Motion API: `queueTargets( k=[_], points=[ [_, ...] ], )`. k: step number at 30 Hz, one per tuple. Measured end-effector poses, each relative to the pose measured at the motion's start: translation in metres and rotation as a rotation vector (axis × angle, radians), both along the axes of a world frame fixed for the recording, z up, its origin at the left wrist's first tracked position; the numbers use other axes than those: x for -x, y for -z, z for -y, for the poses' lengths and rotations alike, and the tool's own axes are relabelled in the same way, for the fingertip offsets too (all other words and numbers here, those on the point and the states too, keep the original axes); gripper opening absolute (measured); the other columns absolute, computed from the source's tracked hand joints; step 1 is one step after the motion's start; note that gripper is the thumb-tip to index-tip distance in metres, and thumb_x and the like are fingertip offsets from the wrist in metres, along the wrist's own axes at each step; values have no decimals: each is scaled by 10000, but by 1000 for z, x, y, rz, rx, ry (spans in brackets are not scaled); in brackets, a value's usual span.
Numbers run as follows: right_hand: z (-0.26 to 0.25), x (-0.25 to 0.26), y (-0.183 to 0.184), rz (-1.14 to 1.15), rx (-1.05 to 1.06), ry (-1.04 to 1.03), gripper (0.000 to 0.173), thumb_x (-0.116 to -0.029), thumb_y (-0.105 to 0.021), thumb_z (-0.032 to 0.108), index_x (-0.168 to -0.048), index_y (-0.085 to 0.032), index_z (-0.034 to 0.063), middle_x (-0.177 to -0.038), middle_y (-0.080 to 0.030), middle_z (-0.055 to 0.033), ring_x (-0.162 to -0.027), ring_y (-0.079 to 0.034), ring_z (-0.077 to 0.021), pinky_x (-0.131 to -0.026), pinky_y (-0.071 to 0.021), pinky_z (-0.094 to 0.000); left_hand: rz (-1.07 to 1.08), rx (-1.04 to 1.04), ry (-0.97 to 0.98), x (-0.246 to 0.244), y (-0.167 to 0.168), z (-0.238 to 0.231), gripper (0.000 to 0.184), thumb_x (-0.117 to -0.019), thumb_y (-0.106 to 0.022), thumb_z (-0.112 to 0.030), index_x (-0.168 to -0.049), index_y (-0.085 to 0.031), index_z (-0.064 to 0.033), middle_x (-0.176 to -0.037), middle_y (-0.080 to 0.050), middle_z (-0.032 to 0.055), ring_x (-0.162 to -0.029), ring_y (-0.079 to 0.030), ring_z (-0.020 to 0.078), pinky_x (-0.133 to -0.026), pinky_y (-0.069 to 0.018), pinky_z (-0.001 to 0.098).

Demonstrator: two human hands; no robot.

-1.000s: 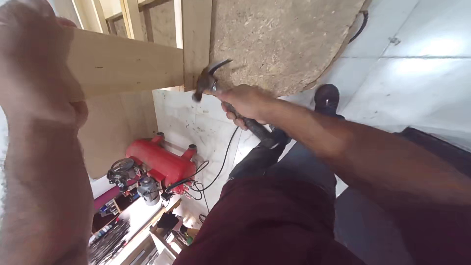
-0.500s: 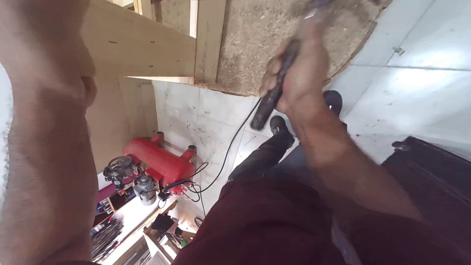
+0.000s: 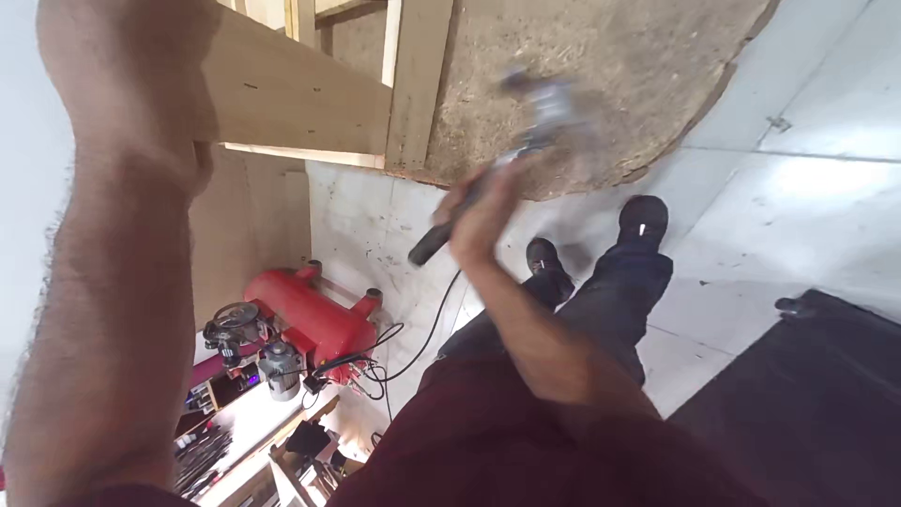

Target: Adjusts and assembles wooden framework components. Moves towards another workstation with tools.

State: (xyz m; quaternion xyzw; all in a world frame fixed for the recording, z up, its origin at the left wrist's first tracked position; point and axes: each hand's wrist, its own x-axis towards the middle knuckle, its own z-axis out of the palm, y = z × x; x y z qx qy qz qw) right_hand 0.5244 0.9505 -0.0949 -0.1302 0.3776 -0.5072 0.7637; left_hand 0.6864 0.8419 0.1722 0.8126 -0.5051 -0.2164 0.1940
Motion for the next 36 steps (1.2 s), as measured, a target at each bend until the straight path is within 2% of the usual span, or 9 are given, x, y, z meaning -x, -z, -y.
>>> queueTargets(
  k=[4, 8, 13, 18, 22, 26, 30, 34, 36],
  points=[
    [1, 6, 13, -184, 85, -475, 591, -1093, -297, 543, -1003, -605, 47, -648, -583, -39, -453, -557, -165, -437, -544, -373, -11, 5, -90, 3, -2, 1, 176, -1019, -536, -312, -988, -657, -188, -904, -713, -45, -852, -714, 122, -753, -623, 358],
    [24, 11, -3, 66, -31, 87, 615, -1096, -79, 535, -935, -512, 130, -586, -531, 12, -428, -535, -150, -415, -537, -372, 13, 13, -43, 4, 0, 2, 182, -1040, -528, -282, -953, -652, -182, -889, -701, -39, -860, -704, 122, -777, -614, 365],
    [1, -15, 13, -130, 99, -455, 568, -1100, -291, 509, -1023, -578, 26, -639, -562, -46, -456, -552, -172, -444, -541, -376, -5, -5, -103, 3, -2, 1, 178, -1022, -543, -326, -980, -656, -194, -903, -709, -52, -849, -709, 118, -753, -617, 354],
    [20, -21, 10, 11, -40, -31, 549, -1116, -162, 475, -938, -518, 97, -583, -535, -9, -429, -545, -169, -422, -548, -395, 14, 5, -82, -1, -1, 2, 176, -1030, -538, -314, -982, -661, -198, -923, -711, -56, -872, -709, 112, -775, -619, 354],
    [41, -14, 19, -187, 118, -397, 578, -1112, -293, 490, -973, -596, 17, -625, -580, -46, -456, -580, -185, -444, -566, -404, -12, 6, -105, 0, -1, 1, 182, -1020, -542, -338, -985, -661, -206, -903, -713, -60, -843, -713, 112, -747, -624, 352],
    [43, -26, 5, 5, -3, 40, 577, -1123, -145, 456, -908, -518, 72, -563, -532, -12, -425, -543, -164, -408, -538, -386, -2, 16, -94, -1, -1, -1, 163, -1013, -556, -319, -963, -658, -203, -909, -709, -58, -864, -706, 110, -769, -615, 352],
    [33, -23, 18, -118, 7, -377, 600, -1110, -254, 515, -991, -586, 30, -631, -572, -45, -448, -564, -179, -438, -557, -396, -5, 1, -102, -3, -1, 0, 187, -1011, -555, -367, -993, -656, -210, -923, -714, -63, -857, -711, 111, -757, -620, 353],
    [30, -30, 14, 24, -119, 12, 626, -1113, -123, 504, -887, -514, 70, -556, -522, -24, -412, -528, -172, -404, -534, -399, -2, 14, -104, -8, 0, -2, 174, -1015, -547, -320, -967, -666, -204, -910, -719, -55, -857, -715, 117, -757, -623, 356],
    [17, -43, 22, -58, -32, -240, 641, -1105, -170, 532, -935, -545, 40, -589, -546, -48, -434, -560, -180, -431, -559, -399, -7, 18, -119, -8, 0, 1, 169, -1004, -560, -334, -971, -668, -208, -906, -716, -54, -853, -716, 123, -744, -624, 361]
  ],
)
